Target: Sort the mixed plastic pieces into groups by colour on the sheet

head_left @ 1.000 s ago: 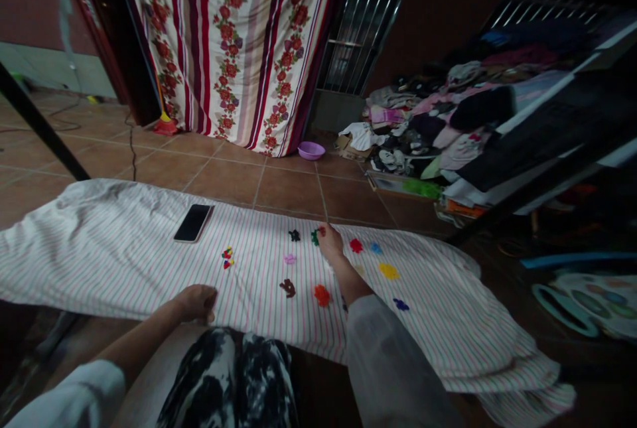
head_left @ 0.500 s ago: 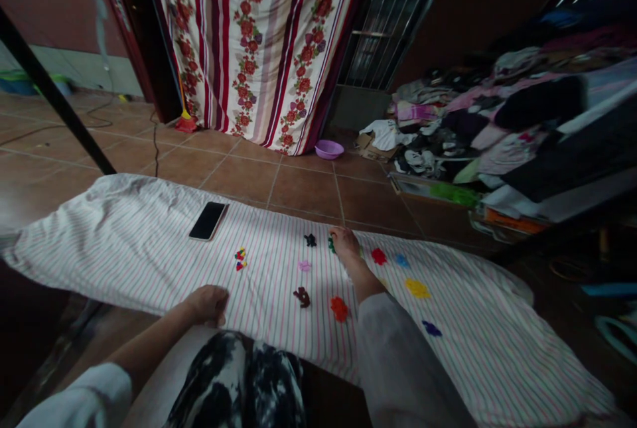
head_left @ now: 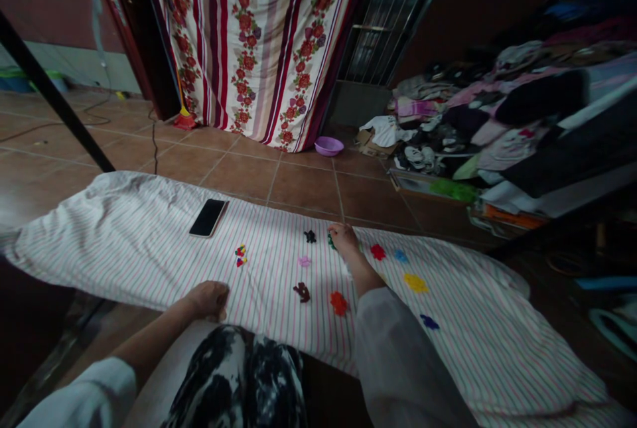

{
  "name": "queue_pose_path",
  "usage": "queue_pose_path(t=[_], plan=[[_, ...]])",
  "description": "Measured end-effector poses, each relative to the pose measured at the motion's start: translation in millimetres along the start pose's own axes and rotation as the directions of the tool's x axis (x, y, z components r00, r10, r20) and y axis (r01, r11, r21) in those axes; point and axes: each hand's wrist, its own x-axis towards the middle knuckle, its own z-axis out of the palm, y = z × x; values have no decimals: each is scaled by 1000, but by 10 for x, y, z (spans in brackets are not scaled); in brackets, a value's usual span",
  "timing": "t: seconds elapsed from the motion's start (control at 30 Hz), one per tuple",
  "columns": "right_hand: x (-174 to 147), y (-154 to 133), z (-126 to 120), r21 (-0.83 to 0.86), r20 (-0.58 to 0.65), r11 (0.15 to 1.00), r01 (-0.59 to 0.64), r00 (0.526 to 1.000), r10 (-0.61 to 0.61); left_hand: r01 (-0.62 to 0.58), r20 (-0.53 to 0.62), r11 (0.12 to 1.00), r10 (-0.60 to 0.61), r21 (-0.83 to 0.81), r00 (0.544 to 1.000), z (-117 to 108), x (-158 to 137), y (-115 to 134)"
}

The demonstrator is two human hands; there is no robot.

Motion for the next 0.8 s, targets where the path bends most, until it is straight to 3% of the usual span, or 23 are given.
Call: queue_pose_path(t=[0.2, 0.4, 0.6, 0.8], plan=[[-67, -109, -121, 27, -12, 997, -73, 997, 74, -11, -10, 999, 11, 42, 1000, 9, 23, -12], [-229, -403, -173, 44, -9, 998, -51, 999, 52, -27, -2, 999, 27, 47, 1000, -16, 10, -2], [-510, -1067, 44, 250, 40, 966, 59, 997, -71, -41, -7, 998, 42, 40, 999, -31, -5, -8], [-837, -1859, 301, 419, 137, 893, 165, 961, -242, -26, -25, 998, 27, 57, 999, -8, 26, -20]])
